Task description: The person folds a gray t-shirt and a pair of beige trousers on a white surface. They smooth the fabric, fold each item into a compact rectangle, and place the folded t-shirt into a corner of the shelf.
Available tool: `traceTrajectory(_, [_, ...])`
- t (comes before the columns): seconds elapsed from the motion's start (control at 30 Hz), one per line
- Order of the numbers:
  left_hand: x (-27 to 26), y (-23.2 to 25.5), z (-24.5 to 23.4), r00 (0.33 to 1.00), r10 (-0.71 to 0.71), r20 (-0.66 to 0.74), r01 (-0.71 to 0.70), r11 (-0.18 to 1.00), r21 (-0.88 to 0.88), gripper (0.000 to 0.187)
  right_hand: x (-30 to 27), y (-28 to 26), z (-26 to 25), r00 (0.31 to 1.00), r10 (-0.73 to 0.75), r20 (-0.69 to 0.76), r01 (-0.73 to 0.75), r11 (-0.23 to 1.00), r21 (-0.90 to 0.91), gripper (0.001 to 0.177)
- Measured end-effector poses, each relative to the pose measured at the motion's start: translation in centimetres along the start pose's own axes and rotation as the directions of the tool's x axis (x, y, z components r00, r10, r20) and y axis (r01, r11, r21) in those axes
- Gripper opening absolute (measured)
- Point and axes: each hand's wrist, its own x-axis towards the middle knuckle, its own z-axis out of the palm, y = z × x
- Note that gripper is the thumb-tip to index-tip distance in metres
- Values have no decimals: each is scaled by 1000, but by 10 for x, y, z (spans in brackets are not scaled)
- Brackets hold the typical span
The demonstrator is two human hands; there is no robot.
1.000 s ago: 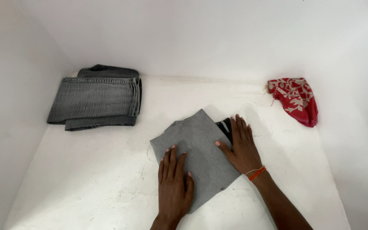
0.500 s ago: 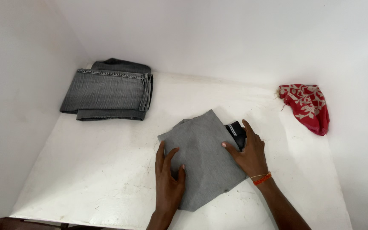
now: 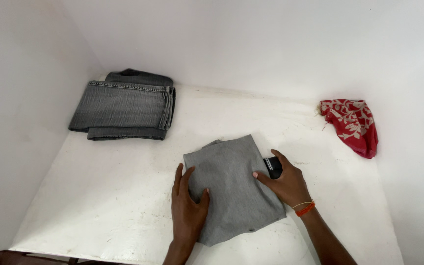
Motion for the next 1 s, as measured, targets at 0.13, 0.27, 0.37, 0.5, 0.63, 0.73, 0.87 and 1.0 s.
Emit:
traceTrajectory(0.13, [16, 12, -20, 973, -193, 130, 198, 980, -25, 88, 1, 8, -1, 999, -19, 33, 15, 994, 105, 92])
traceTrajectory(0.27, [7, 29, -44, 967, -199, 157, 163, 963, 215, 108, -4, 7, -1, 987, -140, 83, 131, 986, 100, 94])
traceTrajectory(0.37, [2, 36, -55, 858, -442, 263, 311, 853, 418, 105, -8, -5, 0, 979, -178, 97, 177, 984, 24, 103])
traceTrajectory(0.5, [-2, 29, -57, 900, -344, 267, 221, 889, 401, 108, -12, -19, 0, 985, -89, 150, 87, 996, 17, 109])
traceTrajectory(0.63, [3, 23, -57, 871, -403, 281, 336, 906, 257, 114, -15, -16, 4, 966, -256, 30, 238, 929, 285, 92])
traceTrajectory(0.73, [9, 15, -62, 876, -386, 289, 383, 921, 70, 116, -14, -10, 8, 963, -269, 8, 242, 879, 411, 93])
traceTrajectory(0.87, [21, -3, -70, 881, -332, 338, 432, 855, -288, 108, -11, -7, 16, 967, -242, 81, 126, 728, 674, 97])
traceTrajectory(1.0, [36, -17, -76, 893, -310, 327, 412, 856, -313, 99, -8, -20, 27, 974, -155, 168, -41, 605, 795, 97])
